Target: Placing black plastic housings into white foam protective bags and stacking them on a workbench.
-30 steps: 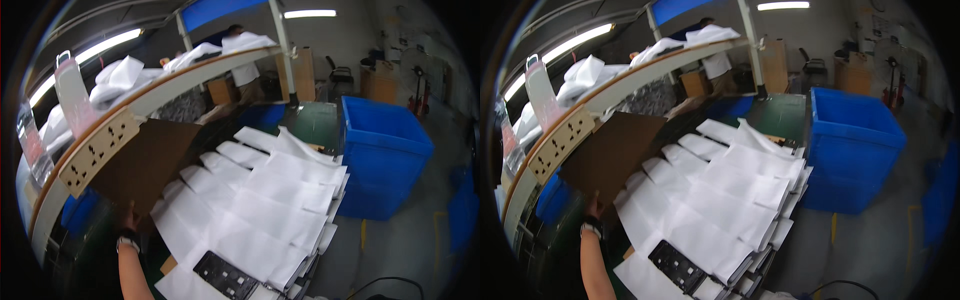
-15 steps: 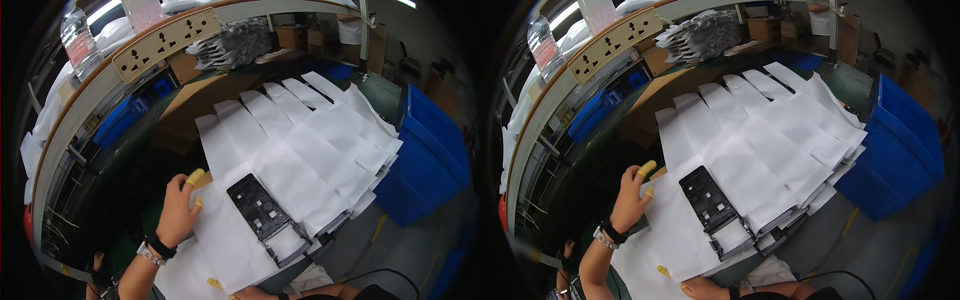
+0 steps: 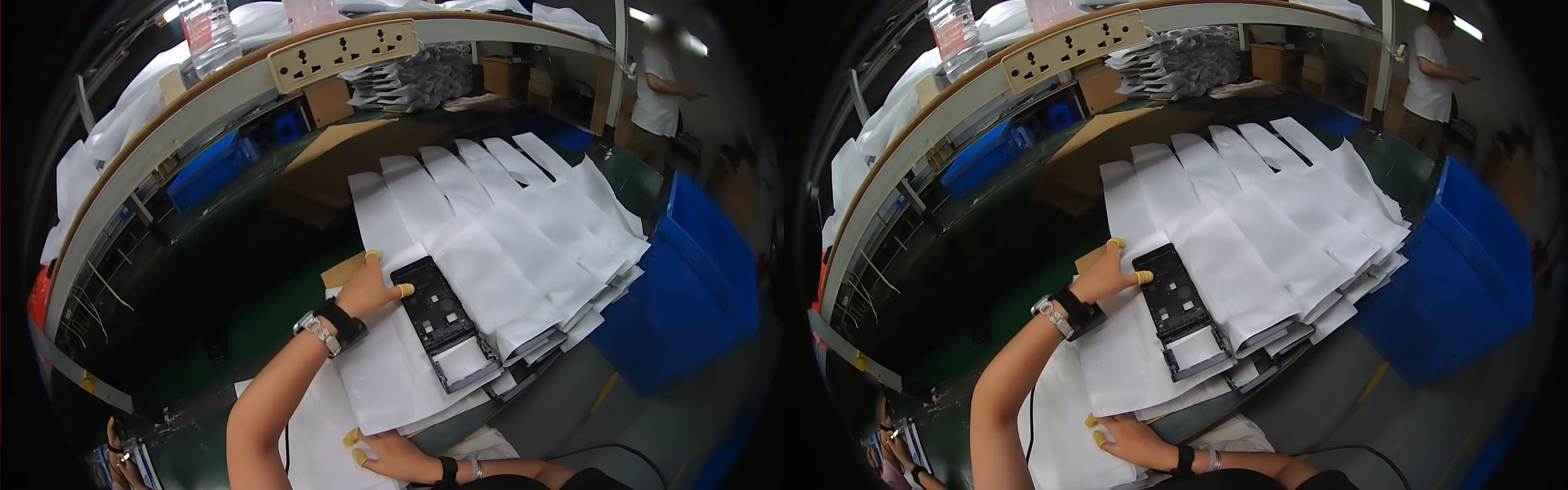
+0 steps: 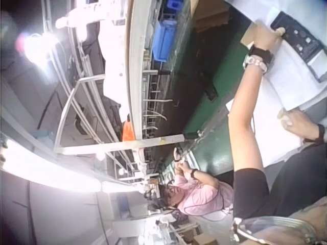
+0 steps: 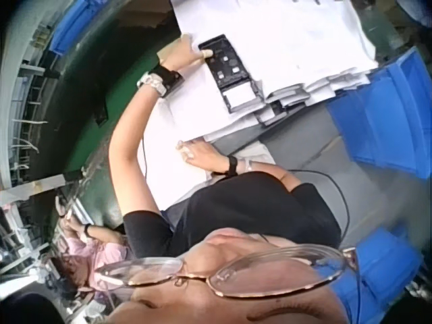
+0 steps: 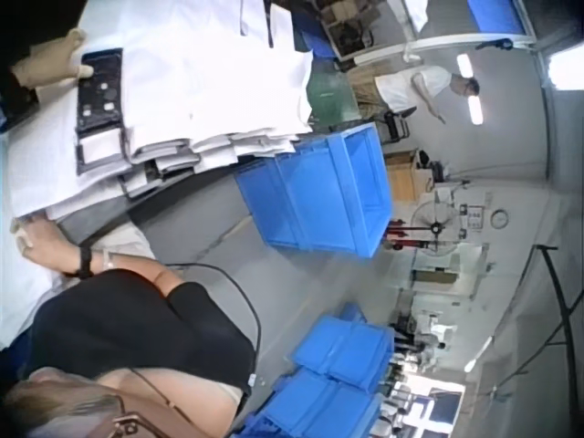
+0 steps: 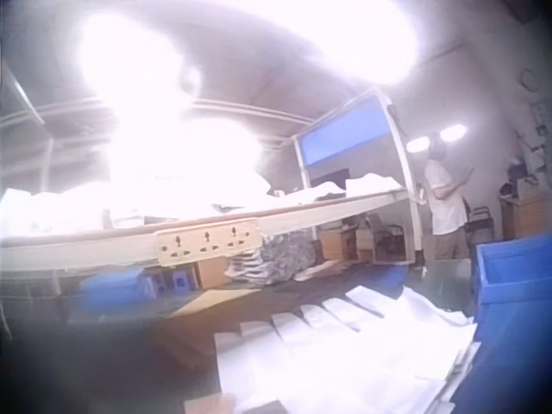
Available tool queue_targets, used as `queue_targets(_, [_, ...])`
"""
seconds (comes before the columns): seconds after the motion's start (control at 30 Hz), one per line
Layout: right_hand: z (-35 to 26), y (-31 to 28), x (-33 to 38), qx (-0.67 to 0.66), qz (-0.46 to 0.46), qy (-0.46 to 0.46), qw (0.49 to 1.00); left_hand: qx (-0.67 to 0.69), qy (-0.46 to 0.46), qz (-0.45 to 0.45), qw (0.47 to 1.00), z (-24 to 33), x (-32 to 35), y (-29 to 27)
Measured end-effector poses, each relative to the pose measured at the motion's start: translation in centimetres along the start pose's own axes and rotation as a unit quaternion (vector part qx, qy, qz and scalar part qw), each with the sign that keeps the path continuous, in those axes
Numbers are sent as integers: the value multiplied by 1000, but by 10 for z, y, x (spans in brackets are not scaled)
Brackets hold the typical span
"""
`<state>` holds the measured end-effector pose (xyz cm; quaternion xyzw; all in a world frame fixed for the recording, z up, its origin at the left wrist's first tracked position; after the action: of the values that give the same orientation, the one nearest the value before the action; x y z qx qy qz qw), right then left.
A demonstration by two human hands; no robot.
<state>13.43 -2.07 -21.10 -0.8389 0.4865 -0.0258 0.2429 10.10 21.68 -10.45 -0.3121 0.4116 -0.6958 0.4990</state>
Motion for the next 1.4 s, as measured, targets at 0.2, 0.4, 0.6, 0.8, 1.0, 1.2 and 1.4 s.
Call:
queue_targets(0.2, [-7,-6,-5,-36,-36,17,999,66,-34,-27,997,-13,1,-17])
queue_targets(0.4, [4,5,-5,-86,-35,4,996,69,-47,0,996,-24,28,-31])
queue_targets(0.6, [-15,-7,-12,-52,-113,103,987,235,-26,117,964,-30,73,-83])
queue_targets(0.8, [-12,-14,-11,47,-35,1,998,436,132,196,868,39,128,-142])
queue_targets(1.0, [-5,-8,-9,50,-62,-4,997,381,-69,-90,918,-60,156,-92])
queue_targets(1.2, [-8,-6,-8,48,-56,-18,997,246,-155,-155,944,-106,194,-48])
queue_targets(1.4, [-16,-13,-11,20,-32,-19,999,54,43,-15,998,-77,186,-35])
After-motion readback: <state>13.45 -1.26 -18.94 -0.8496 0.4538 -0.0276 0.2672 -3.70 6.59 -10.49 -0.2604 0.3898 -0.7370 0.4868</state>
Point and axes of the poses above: each hand's wrist, its own x-axis away from the middle knuckle, its own y-axis out of the palm, z = x × y, the point moved 6 cm from there along -x, towards the middle knuckle, and after that the axes turned 8 degrees about y, right-handed, at the moved point
